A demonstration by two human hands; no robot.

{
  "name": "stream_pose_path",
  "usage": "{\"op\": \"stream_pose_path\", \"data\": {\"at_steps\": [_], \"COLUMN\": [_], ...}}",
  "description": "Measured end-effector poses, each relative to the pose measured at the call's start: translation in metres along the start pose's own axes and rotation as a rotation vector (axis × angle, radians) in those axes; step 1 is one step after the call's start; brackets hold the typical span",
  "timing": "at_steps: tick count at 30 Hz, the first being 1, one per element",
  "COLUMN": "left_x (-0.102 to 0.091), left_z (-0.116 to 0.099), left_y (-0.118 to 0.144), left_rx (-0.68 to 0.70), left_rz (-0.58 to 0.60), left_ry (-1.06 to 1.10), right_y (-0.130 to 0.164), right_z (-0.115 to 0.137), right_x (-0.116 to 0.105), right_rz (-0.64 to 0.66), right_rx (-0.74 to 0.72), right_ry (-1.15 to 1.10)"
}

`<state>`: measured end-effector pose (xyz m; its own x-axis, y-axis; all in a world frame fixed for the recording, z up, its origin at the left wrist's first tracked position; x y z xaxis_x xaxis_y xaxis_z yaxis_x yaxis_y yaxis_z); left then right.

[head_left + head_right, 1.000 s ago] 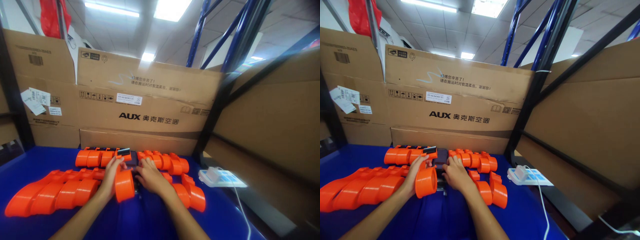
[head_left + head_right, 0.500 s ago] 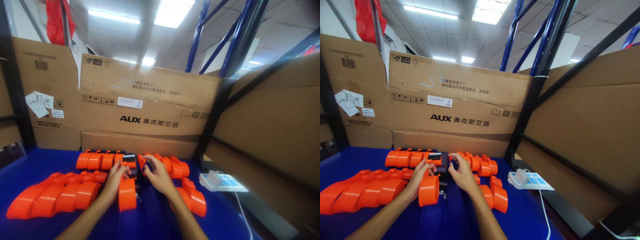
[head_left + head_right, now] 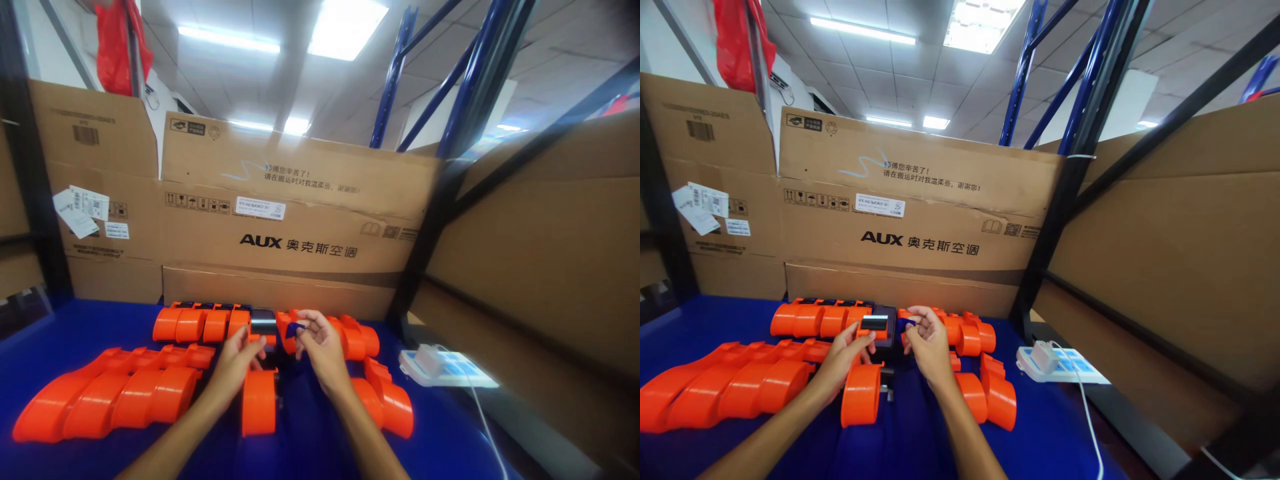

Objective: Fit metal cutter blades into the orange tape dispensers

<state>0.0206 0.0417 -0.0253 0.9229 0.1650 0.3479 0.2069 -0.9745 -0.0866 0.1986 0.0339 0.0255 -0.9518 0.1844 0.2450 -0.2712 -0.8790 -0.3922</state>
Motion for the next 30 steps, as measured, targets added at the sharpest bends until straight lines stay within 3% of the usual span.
{"op": "stream_pose_path", "data": {"at_steps": [6,11,16,20,24,30], "left_x": [0.000,-0.001,0.000,0.001,0.002,0.003], "left_z": [0.001,0.000,0.000,-0.001,-0.002,-0.005], "left_y": [0.000,0.001,0.002,0.002,0.005,0.007], "left_rx": [0.021,0.015,0.004,0.014,0.027,0.031], "left_rz": [0.022,0.018,0.017,0.025,0.048,0.038], "left_ry": [-0.029,-0.035,-0.017,-0.026,-0.024,-0.002], "right_y": [0.004,0.004,0.004,0.007,0.012,0.016], "right_z": [-0.006,-0.010,-0.010,-0.010,-0.015,-0.016], "right_x": [0.003,0.003,0.003,0.004,0.009,0.010], "right_rz": [0.012,-0.070,-0.083,-0.110,-0.032,0.072], "right_rx": [0.054,-0.029,-0.179,-0.139,-0.052,-0.263], "right_ry": [0.027,-0.012,0.156,0.113,0.049,0.317]}}
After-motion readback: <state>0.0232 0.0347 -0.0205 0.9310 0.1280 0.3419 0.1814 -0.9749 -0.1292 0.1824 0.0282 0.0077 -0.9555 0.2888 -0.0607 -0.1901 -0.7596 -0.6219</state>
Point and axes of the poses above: each hand's wrist, its own y-axis away from the middle knuckle, its own x-axis out of the palm, z = x × y, the point moved 4 cm from there along -y, towards the middle knuckle, and after that the axes turned 14 degrees about -z, right-handed, at the moved point
